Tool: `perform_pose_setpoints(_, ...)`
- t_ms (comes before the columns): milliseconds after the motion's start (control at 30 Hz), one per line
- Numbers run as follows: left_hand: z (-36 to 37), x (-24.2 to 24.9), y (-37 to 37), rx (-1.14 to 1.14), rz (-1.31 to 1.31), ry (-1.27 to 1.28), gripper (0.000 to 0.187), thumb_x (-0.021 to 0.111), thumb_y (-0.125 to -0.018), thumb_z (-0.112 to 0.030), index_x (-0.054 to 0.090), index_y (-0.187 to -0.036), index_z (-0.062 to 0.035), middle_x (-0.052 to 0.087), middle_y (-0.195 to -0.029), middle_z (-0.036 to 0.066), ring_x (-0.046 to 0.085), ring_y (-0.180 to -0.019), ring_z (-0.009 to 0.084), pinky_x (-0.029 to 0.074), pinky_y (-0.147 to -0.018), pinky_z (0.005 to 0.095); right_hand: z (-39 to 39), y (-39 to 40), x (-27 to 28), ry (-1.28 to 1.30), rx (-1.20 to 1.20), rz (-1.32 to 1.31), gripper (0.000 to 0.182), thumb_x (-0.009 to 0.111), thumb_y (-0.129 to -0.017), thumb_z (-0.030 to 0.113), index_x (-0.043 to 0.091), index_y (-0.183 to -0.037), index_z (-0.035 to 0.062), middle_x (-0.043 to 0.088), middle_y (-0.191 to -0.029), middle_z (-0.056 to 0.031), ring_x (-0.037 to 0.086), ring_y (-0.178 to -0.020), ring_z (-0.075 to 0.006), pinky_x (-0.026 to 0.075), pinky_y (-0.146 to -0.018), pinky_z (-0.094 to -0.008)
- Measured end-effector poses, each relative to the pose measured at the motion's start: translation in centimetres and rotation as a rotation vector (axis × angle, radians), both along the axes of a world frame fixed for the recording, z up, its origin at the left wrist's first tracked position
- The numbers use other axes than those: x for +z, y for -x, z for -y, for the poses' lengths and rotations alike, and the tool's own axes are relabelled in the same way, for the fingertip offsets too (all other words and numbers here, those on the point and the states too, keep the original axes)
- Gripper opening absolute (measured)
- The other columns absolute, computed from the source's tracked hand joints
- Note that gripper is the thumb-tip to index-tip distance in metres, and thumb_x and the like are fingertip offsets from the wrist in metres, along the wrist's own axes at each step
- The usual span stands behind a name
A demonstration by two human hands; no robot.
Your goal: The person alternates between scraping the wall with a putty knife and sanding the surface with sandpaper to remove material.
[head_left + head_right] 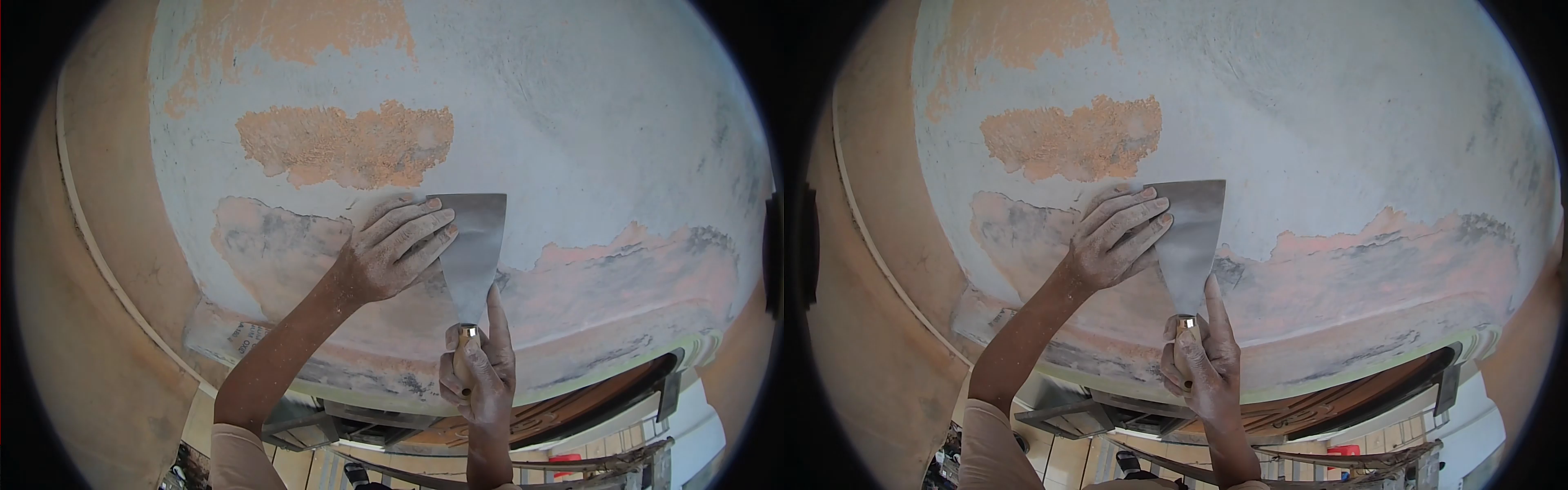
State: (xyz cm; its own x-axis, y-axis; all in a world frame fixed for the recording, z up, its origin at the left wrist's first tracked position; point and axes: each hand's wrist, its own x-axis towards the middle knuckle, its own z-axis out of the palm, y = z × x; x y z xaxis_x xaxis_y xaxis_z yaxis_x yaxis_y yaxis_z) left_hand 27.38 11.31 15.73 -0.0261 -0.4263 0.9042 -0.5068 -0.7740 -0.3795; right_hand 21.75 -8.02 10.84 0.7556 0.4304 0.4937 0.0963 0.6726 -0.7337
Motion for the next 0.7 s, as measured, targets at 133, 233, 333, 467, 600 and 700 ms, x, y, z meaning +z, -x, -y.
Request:
perform_pose_setpoints(133, -0.6, 0.9, -0.2, 0.07, 0.075, 0.038, 0.038, 0.072, -0.065, -0.016, 0.063, -0.101, -0.0057, 0.059, -0.108, 0.008, 0.055, -0.107, 0.0235, 0.046, -0.09, 0.0417, -1.7, -0.9, 0.6, 0.003, -0.054, 0.019, 0.063, 0.043, -0.093, 0.007, 0.007, -0.145, 0.0094, 0.051, -0.09, -0.0106, 0.041, -0.044, -0.004, 0.03, -0.031, -0.018)
perform_pose_setpoints(233, -0.4, 0.7, 0.3, 0.06, 0.007, -0.003, 0.039, 0.072, -0.064, -0.016, 0.063, -0.101, -0.0053, 0.059, -0.108, 0.008, 0.056, -0.106, 0.0232, 0.046, -0.091, 0.0421, -1.3, -0.5, -0.2, -0.027, -0.026, 0.023, 0.064, 0.044, -0.092, 0.008, 0.007, -0.145, 0.0091, 0.051, -0.088, -0.01, 0.043, -0.044, -0.0043, 0.03, -0.03, -0.0182)
perform_pose_setpoints(333, -0.7, 0.9, 0.0, 0.097, 0.078, 0.001, 0.039, 0.072, -0.065, -0.015, 0.063, -0.101, -0.0055, 0.06, -0.107, 0.007, 0.056, -0.104, 0.0228, 0.046, -0.09, 0.0414, -1.7, -0.8, 0.4, -0.02, -0.027, 0.037, 0.064, 0.045, -0.092, 0.008, 0.008, -0.145, 0.0091, 0.052, -0.088, -0.0099, 0.043, -0.044, -0.0045, 0.03, -0.03, -0.0179)
perform_pose_setpoints(467, -0.7, 1.3, 0.1, 0.133, 0.104, 0.04, 0.037, 0.071, -0.066, -0.017, 0.064, -0.101, -0.0069, 0.06, -0.106, 0.006, 0.057, -0.104, 0.0217, 0.045, -0.088, 0.0403, -2.3, -0.3, 1.2, 0.025, -0.09, 0.009, 0.064, 0.045, -0.092, 0.01, 0.008, -0.145, 0.0083, 0.052, -0.088, -0.0098, 0.043, -0.044, -0.0041, 0.03, -0.031, -0.0176)
perform_pose_setpoints(600, -0.6, 1.3, -0.2, 0.148, 0.125, 0.064, 0.036, 0.072, -0.067, -0.019, 0.064, -0.101, -0.0094, 0.061, -0.106, 0.005, 0.057, -0.104, 0.0198, 0.044, -0.087, 0.0398, -2.2, -0.3, 1.6, 0.021, -0.085, 0.021, 0.063, 0.044, -0.093, 0.009, 0.008, -0.144, 0.0075, 0.052, -0.088, -0.0099, 0.043, -0.044, -0.0046, 0.029, -0.03, -0.0175)
perform_pose_setpoints(700, -0.3, 1.0, 0.2, 0.175, 0.091, 0.062, 0.035, 0.071, -0.069, -0.021, 0.064, -0.102, -0.0113, 0.062, -0.107, 0.003, 0.058, -0.104, 0.0173, 0.042, -0.087, 0.0395, -1.6, -0.3, 1.3, 0.009, -0.074, 0.021, 0.063, 0.044, -0.093, 0.008, 0.008, -0.144, 0.0072, 0.052, -0.088, -0.0102, 0.043, -0.043, -0.0044, 0.029, -0.029, -0.0175)
